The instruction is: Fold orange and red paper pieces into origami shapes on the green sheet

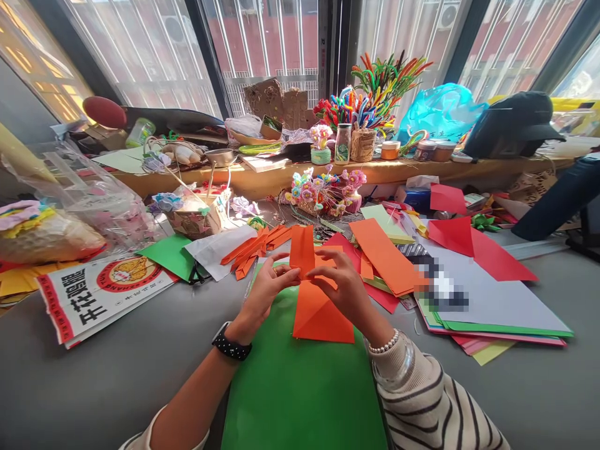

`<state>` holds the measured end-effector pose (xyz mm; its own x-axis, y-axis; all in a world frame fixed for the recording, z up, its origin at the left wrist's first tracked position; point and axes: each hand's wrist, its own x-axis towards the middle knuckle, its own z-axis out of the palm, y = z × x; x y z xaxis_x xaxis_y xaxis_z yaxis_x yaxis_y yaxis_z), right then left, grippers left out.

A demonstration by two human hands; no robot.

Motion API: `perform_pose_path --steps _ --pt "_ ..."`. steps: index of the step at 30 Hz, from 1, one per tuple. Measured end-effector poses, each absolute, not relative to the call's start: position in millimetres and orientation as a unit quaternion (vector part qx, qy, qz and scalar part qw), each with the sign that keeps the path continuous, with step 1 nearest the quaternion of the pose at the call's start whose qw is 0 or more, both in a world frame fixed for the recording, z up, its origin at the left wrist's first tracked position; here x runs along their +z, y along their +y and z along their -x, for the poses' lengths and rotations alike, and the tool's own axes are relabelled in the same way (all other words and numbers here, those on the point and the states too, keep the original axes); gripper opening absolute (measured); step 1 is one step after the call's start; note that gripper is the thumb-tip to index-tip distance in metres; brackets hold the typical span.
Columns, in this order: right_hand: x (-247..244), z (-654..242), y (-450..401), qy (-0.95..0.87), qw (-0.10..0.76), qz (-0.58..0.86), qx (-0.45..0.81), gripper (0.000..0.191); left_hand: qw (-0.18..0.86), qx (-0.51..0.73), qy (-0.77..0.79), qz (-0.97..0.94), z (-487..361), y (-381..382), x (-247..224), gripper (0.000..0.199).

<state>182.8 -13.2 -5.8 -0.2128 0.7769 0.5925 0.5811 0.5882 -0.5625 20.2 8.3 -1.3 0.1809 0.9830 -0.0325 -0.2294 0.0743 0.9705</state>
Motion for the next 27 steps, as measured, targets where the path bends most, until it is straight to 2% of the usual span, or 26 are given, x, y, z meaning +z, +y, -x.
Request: perform_pose_path --steps 11,18,27 --pt "-4.3 -181.6 -13.0 -0.742 0.454 0.471 0.147 0.007 0.585 0.480 0.401 -0.517 -21.7 8.7 -4.8 0.050" --pt "-0.7 -191.5 -11.1 -0.742 0.436 0.467 0.204 0.012 0.627 0.434 0.395 -0.512 -19.2 7.9 -2.1 0.056" --pt "-1.7 -183.5 -11.6 -0.698 0.463 0.462 0.291 0.017 0.620 0.445 0.390 -0.515 -22.1 6.5 -5.1 0.062"
